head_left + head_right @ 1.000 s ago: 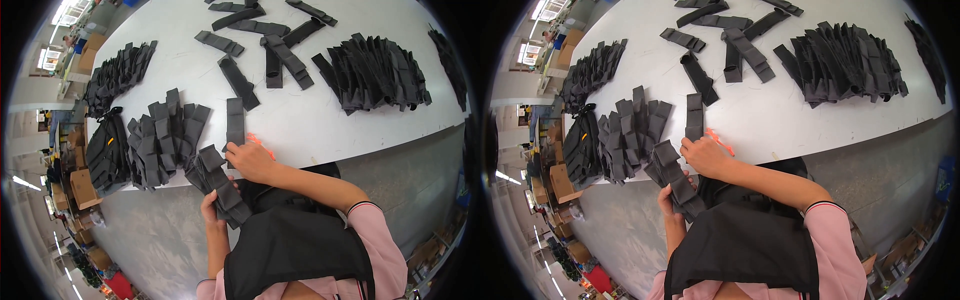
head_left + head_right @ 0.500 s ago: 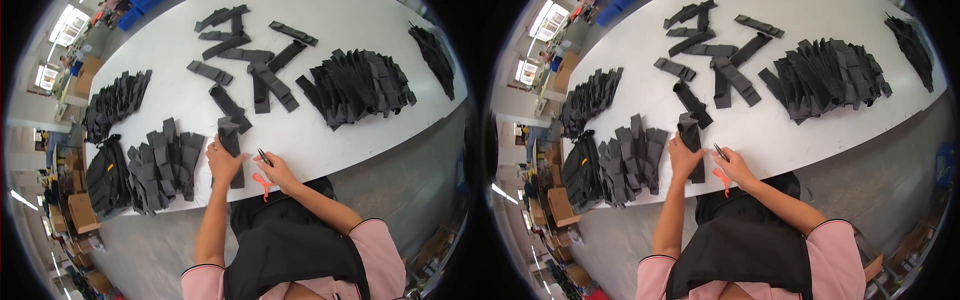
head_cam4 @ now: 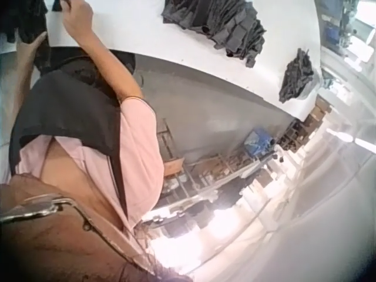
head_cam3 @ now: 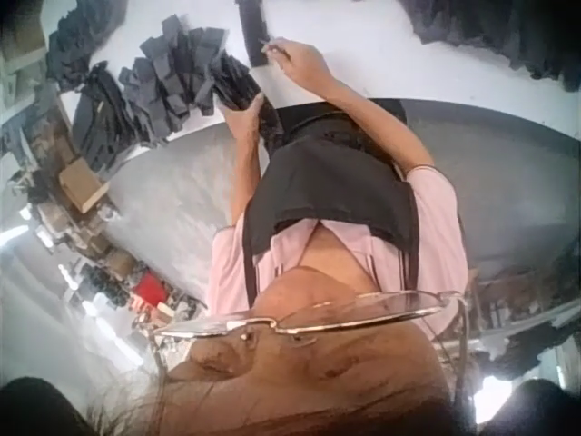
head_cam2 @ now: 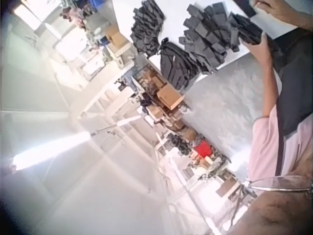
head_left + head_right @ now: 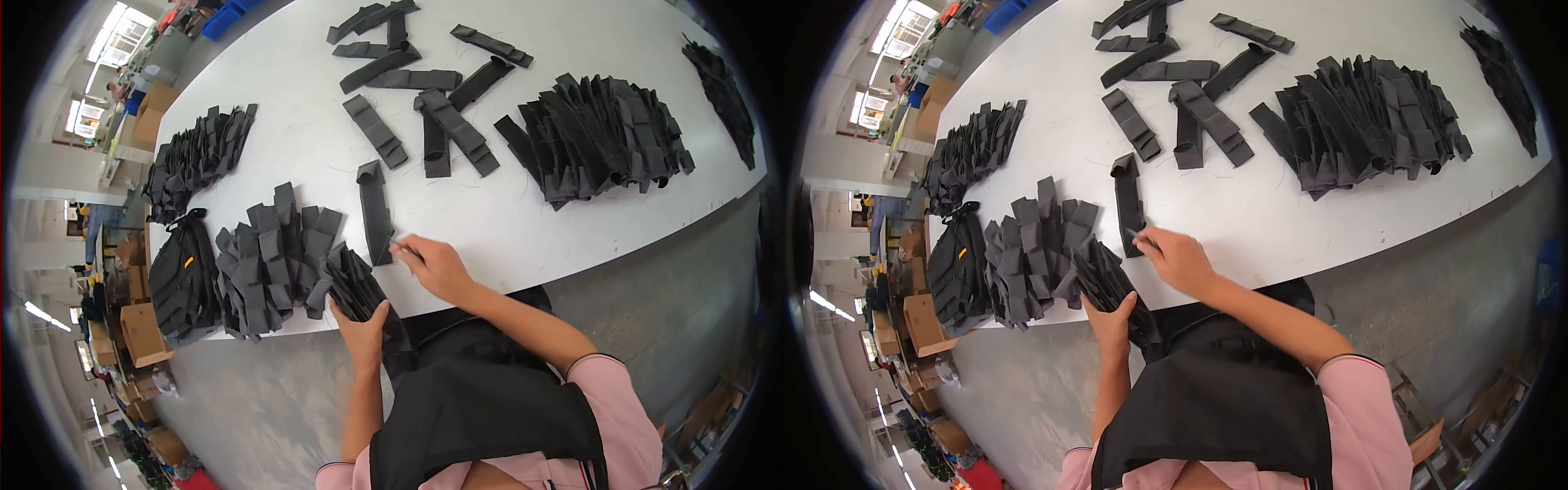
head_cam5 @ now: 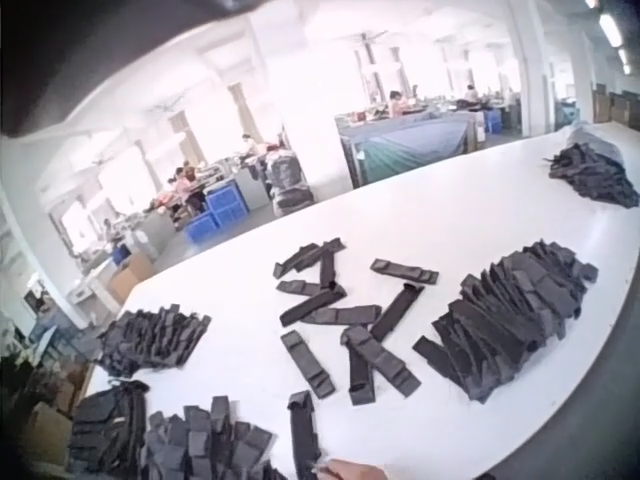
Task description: Sorting, stacking, and trimming threads from black fabric straps in a manufacturing workshop.
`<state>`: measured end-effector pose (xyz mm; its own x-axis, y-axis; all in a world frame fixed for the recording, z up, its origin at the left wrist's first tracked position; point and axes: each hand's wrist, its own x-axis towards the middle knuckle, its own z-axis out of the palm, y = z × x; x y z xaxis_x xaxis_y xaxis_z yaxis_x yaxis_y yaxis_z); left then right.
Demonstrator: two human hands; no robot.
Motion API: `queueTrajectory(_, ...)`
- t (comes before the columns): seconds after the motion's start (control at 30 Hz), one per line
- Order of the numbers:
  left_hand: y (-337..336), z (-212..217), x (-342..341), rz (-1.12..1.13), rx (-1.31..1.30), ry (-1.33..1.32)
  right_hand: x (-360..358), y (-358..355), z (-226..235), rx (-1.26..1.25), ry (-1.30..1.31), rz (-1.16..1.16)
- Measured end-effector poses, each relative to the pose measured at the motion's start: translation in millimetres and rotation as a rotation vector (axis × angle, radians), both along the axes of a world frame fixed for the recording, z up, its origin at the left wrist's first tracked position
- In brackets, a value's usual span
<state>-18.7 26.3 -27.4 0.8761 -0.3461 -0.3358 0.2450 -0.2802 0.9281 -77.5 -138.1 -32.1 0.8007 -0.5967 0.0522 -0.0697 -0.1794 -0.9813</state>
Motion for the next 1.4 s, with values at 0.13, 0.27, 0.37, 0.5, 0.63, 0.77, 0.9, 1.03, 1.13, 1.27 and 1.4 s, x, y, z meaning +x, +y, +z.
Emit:
queueTrajectory(0.13, 16.1, -2.2, -5.4, 0.090, 0.120, -0.280, 10.0, 6.5, -0.9, -0.251, 0.097, 0.007)
queueTrajectory(0.27, 31.0, -3.6, 1.2, 0.151, 0.074, -0.209, 10.3, 9.9, -4.6, -0.640, 0.130, 0.056)
queueTrajectory(0.37, 28.8, 7.0, -0.5, 0.141, 0.011, -0.142, 15.3, 10.9, -6.6, -0.809, 0.076, 0.167)
queueTrajectory(0.5, 30.8, 7.1, -0.5, 0.117, 0.015, -0.134, 31.6, 16.5, -10.1, -0.956, -0.111, 0.190)
queueTrajectory(0.63, 30.1, 10.8, -4.9, 0.125, -0.018, -0.103, 38.3, 18.7, -19.4, -0.992, -0.075, 0.220)
queueTrajectory(0.77, 38.7, 13.3, -9.2, 0.152, -0.023, -0.112, 22.6, 15.3, -16.7, -0.821, -0.037, 0.175)
queueTrajectory(0.9, 39.0, 24.6, -7.7, 0.164, 0.009, -0.089, -4.4, 9.8, -8.6, -0.831, 0.029, 0.167)
queueTrajectory(1.03, 39.3, 24.0, -7.5, 0.114, -0.011, -0.061, 3.1, 19.5, -9.9, -0.865, -0.031, 0.198)
queueTrajectory(1.13, 36.3, 24.6, -11.1, 0.094, -0.006, -0.037, 14.2, 23.0, -12.2, -0.910, -0.054, 0.214)
queueTrajectory(1.27, 39.5, 22.2, -13.4, 0.104, -0.011, -0.032, 18.4, 26.0, -9.7, -0.918, -0.066, 0.211)
queueTrajectory(1.4, 44.2, 25.3, -13.4, 0.072, 0.014, -0.024, 5.7, 23.1, -17.2, -0.796, -0.033, 0.180)
